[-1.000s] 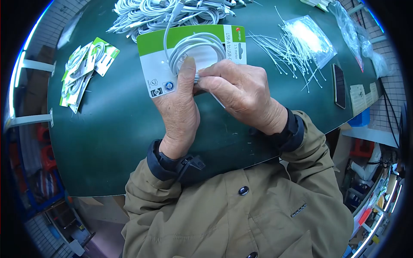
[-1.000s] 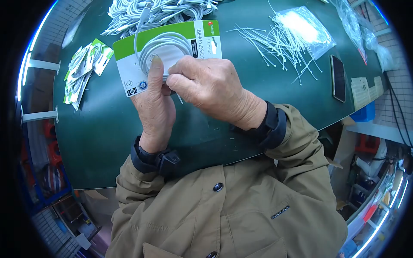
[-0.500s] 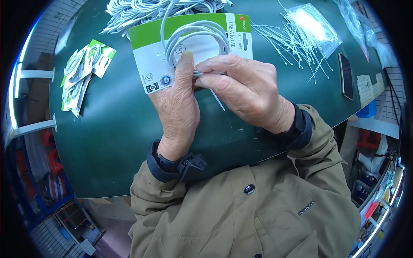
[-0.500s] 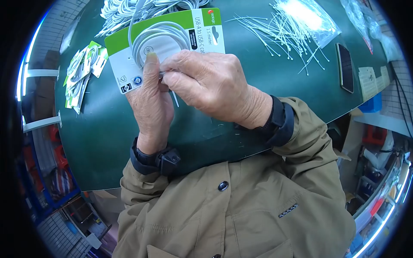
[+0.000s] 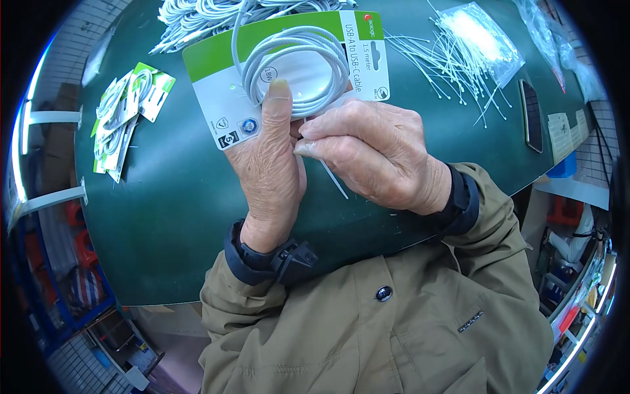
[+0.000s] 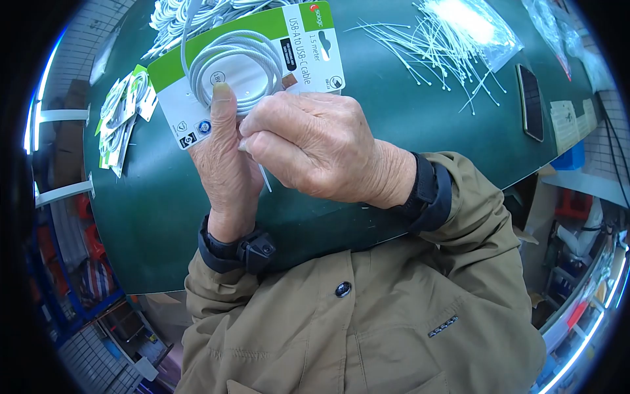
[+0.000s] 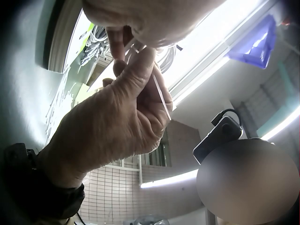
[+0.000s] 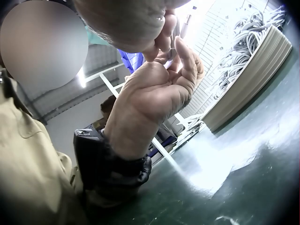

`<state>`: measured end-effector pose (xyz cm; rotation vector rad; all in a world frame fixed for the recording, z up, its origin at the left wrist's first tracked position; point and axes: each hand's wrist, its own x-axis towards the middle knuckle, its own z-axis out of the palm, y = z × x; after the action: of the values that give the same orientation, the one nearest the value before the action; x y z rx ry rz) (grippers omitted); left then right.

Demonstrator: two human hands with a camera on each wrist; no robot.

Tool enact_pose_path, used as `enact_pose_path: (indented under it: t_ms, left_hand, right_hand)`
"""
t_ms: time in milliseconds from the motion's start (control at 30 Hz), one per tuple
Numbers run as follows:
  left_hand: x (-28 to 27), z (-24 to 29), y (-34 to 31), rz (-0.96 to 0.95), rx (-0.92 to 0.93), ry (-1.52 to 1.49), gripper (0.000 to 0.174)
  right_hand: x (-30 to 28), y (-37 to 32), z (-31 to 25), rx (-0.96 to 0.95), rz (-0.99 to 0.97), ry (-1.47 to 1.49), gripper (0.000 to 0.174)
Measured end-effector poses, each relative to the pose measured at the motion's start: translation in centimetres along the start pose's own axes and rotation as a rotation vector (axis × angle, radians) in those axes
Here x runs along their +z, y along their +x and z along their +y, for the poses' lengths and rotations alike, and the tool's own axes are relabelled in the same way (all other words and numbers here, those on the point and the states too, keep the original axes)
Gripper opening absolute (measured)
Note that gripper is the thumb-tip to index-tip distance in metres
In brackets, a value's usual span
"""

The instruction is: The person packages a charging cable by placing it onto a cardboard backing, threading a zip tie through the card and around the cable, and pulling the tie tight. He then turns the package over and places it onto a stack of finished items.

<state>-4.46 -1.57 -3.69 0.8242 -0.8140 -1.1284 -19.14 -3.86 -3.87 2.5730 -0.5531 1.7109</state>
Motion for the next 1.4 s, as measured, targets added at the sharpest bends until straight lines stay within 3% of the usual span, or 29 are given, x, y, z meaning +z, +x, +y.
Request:
enact_pose_path:
  t_ms: [233,633,733,867,967,1000,1100,1233,1400]
  left_hand:
    - [-0.2,0.1,-0.3,-0.042,-0.004,0.014,0.039]
    - [0.1,-0.1,-0.4,0.086,-0.046,0.108,0.041]
    - [-0.1,-0.2,-0.3,0.075,-0.054,0.019,0.029]
    - [0.0,-0.6,-0.4,0.05,0.018,0.087,0.032]
    - [0.2,-0.8,-0.3,0.045,-0.007,0.073,0.038]
    - [0.1,-0.7,-0.5,0.043,-0.047,0.058,0.038]
    - [0.2,-0.9,-0.5,0.031,-0.091,0.056,0.037]
    - [0.5,-1.5,-0.6,0.037,-0.055,0.023,0.028]
    - [0.6,-2.0,-0.7,0.054,-0.089,-0.029,0.029]
  right_hand:
    - [-0.2,0.0,0.0,-0.021,-0.003,0.048,0.014]
    - [0.2,-0.1,0.0,-0.002,-0.003,0.068,0.017]
    - [0.3,0.0,0.0,0.015,-0.005,0.088,0.017]
    - [-0.1,0.1,0.5,0.033,-0.008,0.1,0.017]
    - [-0.6,0.1,1.0,0.197,0.037,0.153,0.018]
    - [-0.9,0.2,0.6,0.335,0.027,0.12,0.021]
    - [-1.4,0.7,0.8,0.424,0.034,0.081,0.02]
    - [-1.2,0.3,1.3,0.313,0.041,-0.05,0.021]
    - [-1.4,0.5,2.3,0.126,-0.016,-0.157,0.024]
